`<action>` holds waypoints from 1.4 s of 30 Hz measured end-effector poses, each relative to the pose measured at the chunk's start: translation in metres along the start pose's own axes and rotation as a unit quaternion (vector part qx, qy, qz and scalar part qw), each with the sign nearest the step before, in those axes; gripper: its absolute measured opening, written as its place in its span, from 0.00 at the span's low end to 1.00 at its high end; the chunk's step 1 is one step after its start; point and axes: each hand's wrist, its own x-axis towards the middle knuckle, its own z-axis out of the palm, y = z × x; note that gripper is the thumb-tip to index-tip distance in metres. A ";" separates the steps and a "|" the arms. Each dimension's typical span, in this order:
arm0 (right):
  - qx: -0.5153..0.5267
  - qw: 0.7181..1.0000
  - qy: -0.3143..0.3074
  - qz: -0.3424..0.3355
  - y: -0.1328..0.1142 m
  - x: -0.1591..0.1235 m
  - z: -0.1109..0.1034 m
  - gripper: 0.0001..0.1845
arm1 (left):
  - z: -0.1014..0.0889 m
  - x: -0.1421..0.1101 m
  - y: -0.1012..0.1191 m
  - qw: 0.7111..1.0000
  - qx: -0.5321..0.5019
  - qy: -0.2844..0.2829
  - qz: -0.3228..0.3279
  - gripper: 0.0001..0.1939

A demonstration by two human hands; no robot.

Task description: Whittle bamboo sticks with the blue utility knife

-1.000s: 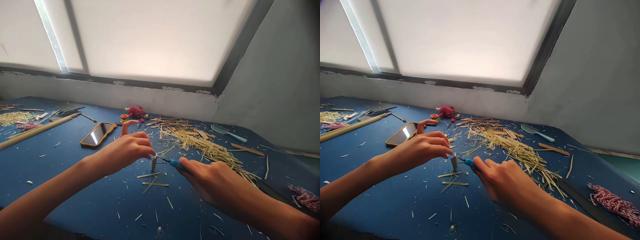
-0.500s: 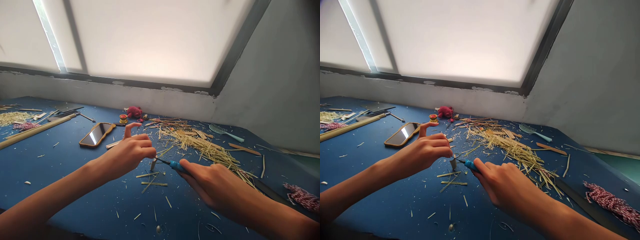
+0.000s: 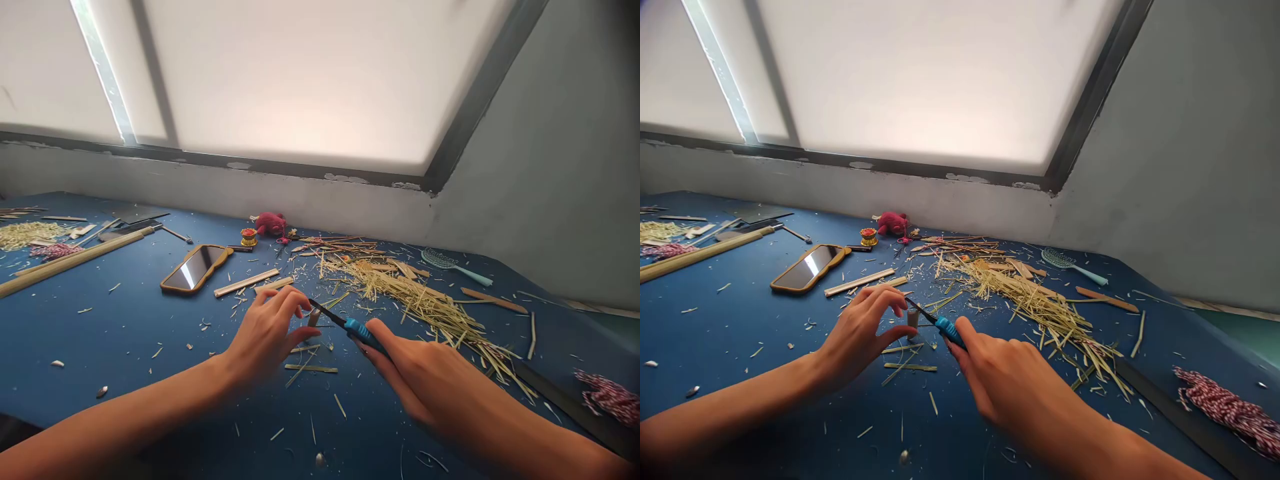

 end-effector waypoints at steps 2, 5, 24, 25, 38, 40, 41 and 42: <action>0.013 1.000 -0.002 0.007 0.000 -0.002 0.003 0.12 | 0.002 -0.001 -0.002 1.000 -0.016 -0.004 0.007 0.09; 0.019 1.000 0.002 0.016 0.001 -0.004 0.007 0.12 | 0.000 0.000 -0.002 1.000 -0.027 0.006 0.014 0.06; 0.082 0.990 0.115 0.015 0.038 -0.021 0.044 0.14 | 0.002 -0.013 -0.013 0.986 -0.166 0.000 0.034 0.09; 0.044 0.991 0.126 0.013 0.043 -0.019 0.049 0.15 | 0.002 -0.013 -0.013 0.984 -0.175 0.004 0.033 0.10; 0.009 0.996 0.073 0.047 0.056 -0.020 0.050 0.16 | 0.004 -0.010 -0.014 0.979 -0.200 -0.019 0.027 0.10; 0.070 0.994 0.065 0.051 0.063 -0.009 0.036 0.16 | 0.008 -0.011 -0.016 0.977 -0.210 -0.030 0.024 0.08; 0.093 0.992 0.069 0.054 0.071 0.000 0.028 0.16 | 0.010 -0.012 -0.017 0.976 -0.216 -0.037 0.019 0.07; 0.102 0.990 0.081 0.061 0.082 0.009 0.022 0.16 | 0.013 -0.012 -0.018 0.974 -0.222 -0.044 0.011 0.07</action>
